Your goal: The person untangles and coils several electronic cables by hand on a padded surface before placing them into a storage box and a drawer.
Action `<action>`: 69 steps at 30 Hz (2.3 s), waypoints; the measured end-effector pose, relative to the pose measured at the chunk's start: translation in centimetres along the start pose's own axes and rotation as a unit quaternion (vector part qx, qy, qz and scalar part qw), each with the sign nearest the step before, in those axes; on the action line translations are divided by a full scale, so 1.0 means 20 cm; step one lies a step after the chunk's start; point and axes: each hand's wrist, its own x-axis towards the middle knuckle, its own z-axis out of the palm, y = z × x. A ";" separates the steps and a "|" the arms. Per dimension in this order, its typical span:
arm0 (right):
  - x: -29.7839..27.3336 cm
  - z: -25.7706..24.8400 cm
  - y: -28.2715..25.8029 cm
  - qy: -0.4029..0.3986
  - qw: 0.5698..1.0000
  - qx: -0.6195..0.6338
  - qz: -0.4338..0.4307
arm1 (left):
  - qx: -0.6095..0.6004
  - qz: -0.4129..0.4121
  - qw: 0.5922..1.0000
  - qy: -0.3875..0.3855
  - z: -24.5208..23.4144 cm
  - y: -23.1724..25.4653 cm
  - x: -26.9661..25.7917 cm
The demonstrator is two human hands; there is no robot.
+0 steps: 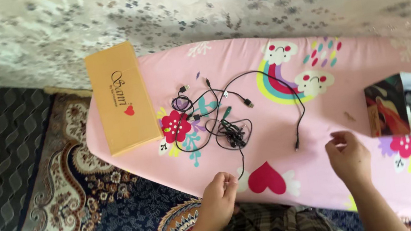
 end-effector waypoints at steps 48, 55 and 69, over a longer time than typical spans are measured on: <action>-0.19 -0.07 -0.89 -0.197 0.935 0.245 -0.166 | -0.464 0.267 0.824 -0.187 0.04 0.86 0.17; -0.15 -0.17 -0.94 -0.207 0.950 0.174 -0.155 | -0.457 0.205 0.859 -0.103 0.13 0.96 0.17; -0.12 -0.30 -0.82 -0.195 0.931 0.254 -0.176 | 0.132 0.467 0.864 0.135 0.11 0.77 0.19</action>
